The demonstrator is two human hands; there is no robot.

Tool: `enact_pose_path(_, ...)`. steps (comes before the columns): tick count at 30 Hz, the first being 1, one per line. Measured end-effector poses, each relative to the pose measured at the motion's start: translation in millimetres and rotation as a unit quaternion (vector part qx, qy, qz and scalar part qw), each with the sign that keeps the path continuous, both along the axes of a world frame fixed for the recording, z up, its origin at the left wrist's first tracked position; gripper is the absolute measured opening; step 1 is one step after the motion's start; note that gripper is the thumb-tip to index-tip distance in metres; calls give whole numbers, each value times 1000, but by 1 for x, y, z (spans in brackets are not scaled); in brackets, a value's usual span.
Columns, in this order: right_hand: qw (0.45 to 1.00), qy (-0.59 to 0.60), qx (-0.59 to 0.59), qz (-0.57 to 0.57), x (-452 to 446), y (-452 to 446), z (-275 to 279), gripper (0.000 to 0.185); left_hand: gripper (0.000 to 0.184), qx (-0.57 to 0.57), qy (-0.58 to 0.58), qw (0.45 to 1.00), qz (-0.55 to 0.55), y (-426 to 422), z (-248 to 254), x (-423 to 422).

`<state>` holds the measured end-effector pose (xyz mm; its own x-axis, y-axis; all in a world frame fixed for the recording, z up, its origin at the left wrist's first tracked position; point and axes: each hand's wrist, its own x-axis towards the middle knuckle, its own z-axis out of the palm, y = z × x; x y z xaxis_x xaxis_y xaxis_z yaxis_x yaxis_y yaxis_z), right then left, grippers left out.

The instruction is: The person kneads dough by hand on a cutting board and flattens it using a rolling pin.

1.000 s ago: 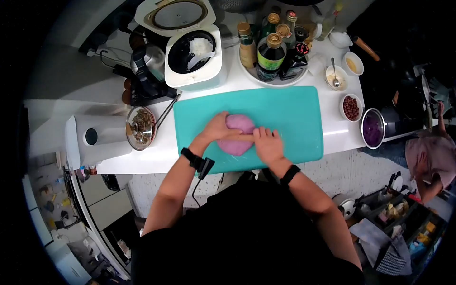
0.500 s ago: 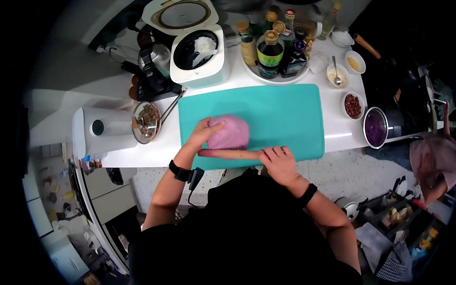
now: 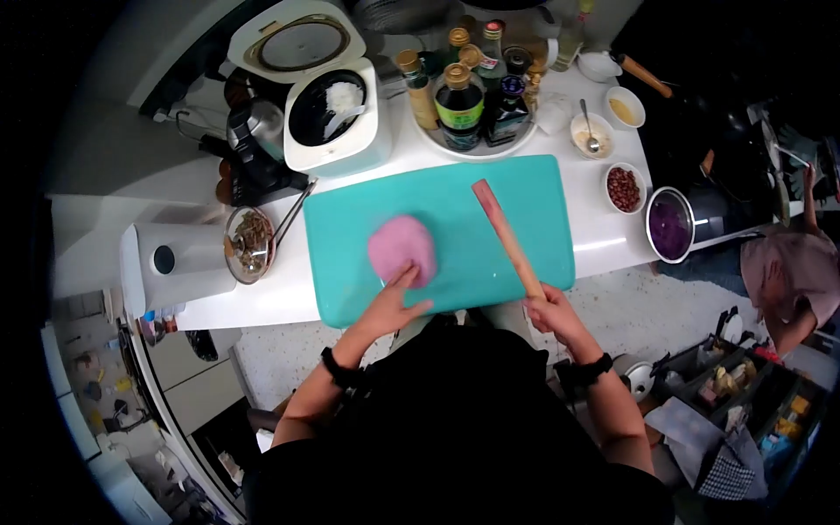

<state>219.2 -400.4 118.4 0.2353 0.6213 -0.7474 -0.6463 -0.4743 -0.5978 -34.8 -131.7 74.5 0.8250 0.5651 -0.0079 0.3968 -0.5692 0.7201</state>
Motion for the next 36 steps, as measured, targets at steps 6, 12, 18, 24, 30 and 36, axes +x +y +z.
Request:
enact_pose_path(6,991,-118,-16,68,15,16,-10,16,69,97,80,991,-36,12,30,56)
enact_pose_path(12,934,-339,-25,109,9,27,-40,24,77,177,125,965,-149,5,-35,73)
enact_pose_path(18,965,-199,70,157,11,50,18,26,78,-79,-19,992,-97,13,2,76)
enact_pose_path(24,883,-294,199,308,18,101,41,28,39,-617,-160,770,-17,-1,55,103)
enact_pose_path(30,848,-522,26,-87,281,102,-4,19,34,-420,-195,864,195,19,69,51)
enact_pose_path(36,696,-700,-161,-20,446,106,-69,21,33,-336,-161,896,244,2,104,45)
